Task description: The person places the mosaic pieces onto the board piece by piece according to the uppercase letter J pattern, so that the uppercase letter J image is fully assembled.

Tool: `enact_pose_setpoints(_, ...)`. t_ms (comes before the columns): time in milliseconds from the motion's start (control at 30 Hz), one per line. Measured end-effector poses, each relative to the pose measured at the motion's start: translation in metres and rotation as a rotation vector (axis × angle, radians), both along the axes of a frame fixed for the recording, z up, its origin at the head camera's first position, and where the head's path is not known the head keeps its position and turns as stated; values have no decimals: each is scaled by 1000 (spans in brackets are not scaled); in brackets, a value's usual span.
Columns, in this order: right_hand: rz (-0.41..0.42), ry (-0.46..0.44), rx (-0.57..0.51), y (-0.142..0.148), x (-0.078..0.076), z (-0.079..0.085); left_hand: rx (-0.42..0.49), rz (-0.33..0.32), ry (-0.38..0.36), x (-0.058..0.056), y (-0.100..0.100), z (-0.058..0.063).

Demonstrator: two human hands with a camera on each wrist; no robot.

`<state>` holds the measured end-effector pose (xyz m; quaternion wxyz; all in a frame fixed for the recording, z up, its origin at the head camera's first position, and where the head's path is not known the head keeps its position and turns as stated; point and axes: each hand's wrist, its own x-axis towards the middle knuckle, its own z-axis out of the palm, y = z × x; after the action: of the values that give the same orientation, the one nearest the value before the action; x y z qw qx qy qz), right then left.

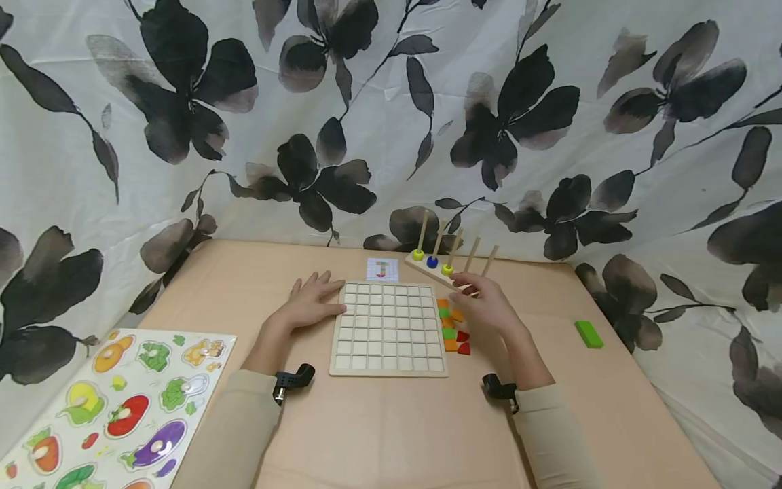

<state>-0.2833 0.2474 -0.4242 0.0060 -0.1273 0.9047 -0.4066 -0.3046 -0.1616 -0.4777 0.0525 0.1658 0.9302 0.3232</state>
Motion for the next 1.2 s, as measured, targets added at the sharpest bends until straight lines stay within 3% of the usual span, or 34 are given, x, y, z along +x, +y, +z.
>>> enact_pose_setpoints(367,16,-113,82,17,-7,-15,-18,7,2,1,2,1)
enact_pose_setpoints(833,87,-127,160,18,-11,-30,-13,8,0,3,4,1)
enact_pose_setpoints(1200,46,-137,144,14,-8,-28,-4,15,-2,3,3,0)
